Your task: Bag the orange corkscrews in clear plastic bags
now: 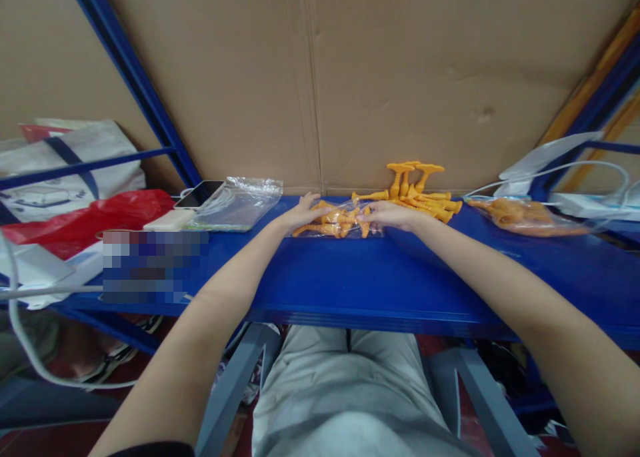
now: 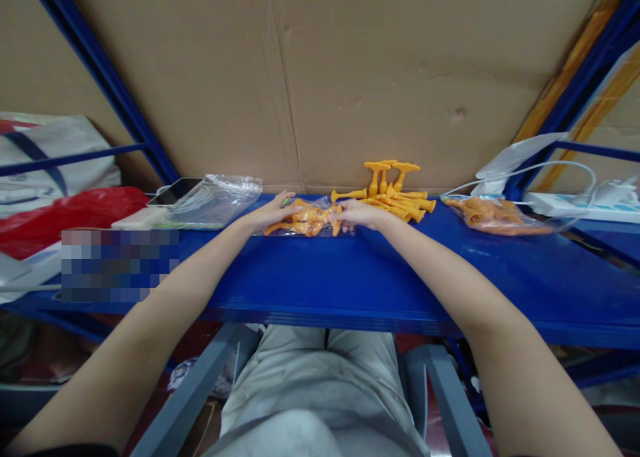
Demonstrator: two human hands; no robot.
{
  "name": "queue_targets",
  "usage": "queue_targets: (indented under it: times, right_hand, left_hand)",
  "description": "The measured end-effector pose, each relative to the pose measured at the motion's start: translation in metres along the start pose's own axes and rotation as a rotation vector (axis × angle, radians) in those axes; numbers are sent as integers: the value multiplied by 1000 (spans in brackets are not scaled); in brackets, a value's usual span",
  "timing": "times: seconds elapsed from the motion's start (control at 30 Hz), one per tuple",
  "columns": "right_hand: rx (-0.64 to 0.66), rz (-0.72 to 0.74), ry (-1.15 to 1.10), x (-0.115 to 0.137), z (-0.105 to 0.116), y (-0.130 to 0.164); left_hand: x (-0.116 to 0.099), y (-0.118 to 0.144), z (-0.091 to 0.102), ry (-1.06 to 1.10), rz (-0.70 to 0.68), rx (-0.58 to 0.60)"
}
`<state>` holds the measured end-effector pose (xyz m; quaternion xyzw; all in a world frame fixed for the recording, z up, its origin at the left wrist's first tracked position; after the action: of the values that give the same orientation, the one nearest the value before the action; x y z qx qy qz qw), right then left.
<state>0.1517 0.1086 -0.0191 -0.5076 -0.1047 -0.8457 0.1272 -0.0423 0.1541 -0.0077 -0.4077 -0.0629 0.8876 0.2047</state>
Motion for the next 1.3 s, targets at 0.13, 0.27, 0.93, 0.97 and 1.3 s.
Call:
queue_targets:
  times: [0.13, 0.27, 0.93, 0.97, 1.3]
  right_hand:
    - [17, -12, -298, -1, -5, 1]
    - [30, -25, -445, -2, -11, -2]
    - [-35, 98, -434, 10, -36, -2]
    - [-48, 117, -392, 13, -36, -1]
    - [-114, 166, -129, 19, -38, 0]
  left_hand:
    - [-21, 5, 13, 26, -85, -93]
    - [-49, 13, 13, 11, -213, -58]
    - [-69, 20, 16, 3, -324, -61]
    - [-68, 20, 15, 0, -325, -54]
    - [-65, 19, 10, 45, -311, -27]
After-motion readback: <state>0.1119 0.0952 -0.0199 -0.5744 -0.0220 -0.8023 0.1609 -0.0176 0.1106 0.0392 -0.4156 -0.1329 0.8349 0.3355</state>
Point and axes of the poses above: each hand's wrist, its own y-axis away from the middle knuckle, its own z-axis out of the back of the hand, x = y × z, the point moved 10 cm from there along -y, towards the middle knuckle, and after that the axes turned 2 degrees about -x, right-handed, at the moved point
